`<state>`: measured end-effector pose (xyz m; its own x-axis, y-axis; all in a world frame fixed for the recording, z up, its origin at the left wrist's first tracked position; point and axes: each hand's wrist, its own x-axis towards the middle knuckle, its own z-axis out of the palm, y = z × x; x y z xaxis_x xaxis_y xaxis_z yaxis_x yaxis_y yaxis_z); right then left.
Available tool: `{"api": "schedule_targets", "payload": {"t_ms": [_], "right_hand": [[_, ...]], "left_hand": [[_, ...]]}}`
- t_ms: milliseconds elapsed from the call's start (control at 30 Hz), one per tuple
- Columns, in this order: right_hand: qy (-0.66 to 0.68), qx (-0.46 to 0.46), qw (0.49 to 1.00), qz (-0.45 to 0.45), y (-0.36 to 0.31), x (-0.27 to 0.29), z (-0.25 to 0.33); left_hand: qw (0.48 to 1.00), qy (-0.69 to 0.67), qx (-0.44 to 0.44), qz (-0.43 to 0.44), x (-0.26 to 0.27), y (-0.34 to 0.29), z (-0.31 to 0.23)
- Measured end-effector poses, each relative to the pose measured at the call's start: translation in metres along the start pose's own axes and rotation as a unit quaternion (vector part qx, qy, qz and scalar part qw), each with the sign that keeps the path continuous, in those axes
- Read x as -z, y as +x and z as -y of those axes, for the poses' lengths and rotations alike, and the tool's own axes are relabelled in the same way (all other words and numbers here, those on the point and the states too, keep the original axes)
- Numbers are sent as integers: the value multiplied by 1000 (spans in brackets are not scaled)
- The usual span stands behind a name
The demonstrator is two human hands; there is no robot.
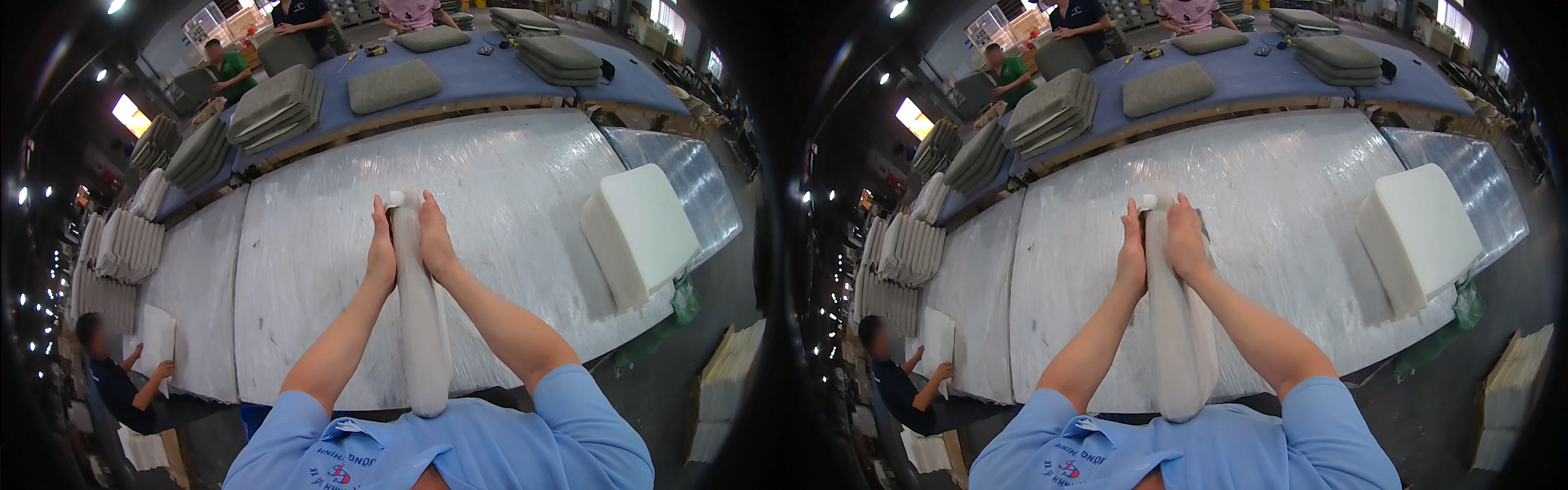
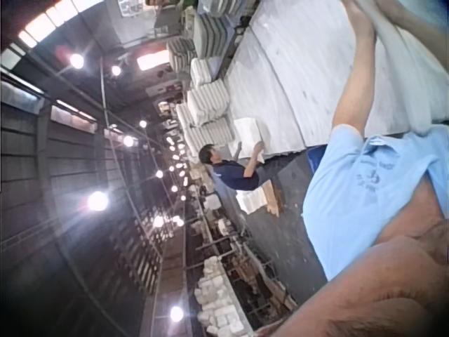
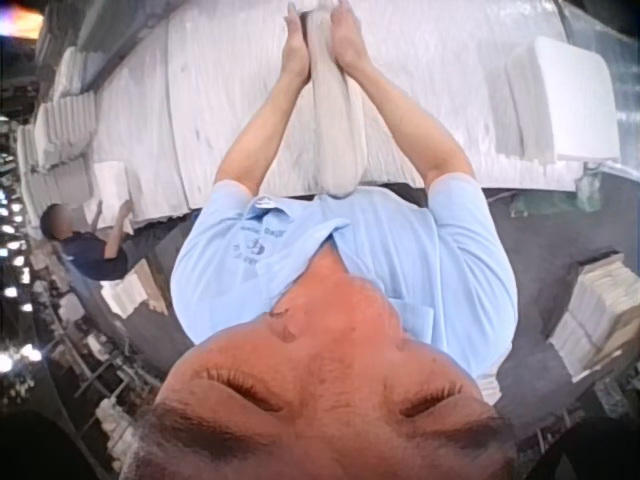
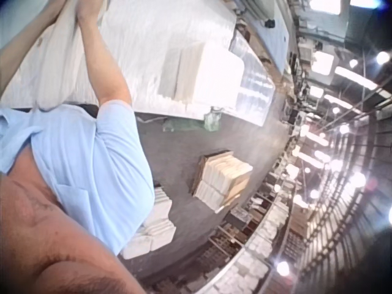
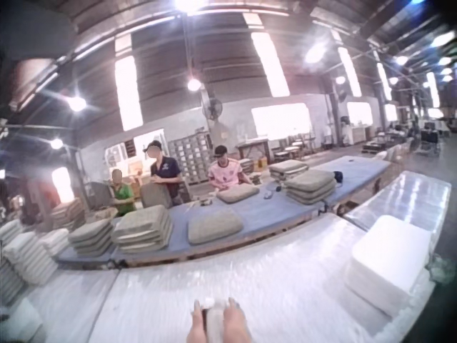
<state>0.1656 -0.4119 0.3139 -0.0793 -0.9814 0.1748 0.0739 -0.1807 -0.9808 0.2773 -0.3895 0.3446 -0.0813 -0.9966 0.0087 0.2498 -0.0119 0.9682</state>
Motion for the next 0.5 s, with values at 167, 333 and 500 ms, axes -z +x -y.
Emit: {"api": "schedule_targets", "payload": {"t_ms": [167, 333, 500], "right_hand": [[-28, 17, 999, -15, 5, -5, -3], [-7, 34, 999, -28, 3, -2, -14], [-34, -14, 999, -8, 31, 20, -25]], "left_hand": [[999, 43, -4, -16, -8, 18, 6], [995, 92, -30, -22, -14, 17, 9], [1000, 21, -14, 16, -14, 48, 8]]}}
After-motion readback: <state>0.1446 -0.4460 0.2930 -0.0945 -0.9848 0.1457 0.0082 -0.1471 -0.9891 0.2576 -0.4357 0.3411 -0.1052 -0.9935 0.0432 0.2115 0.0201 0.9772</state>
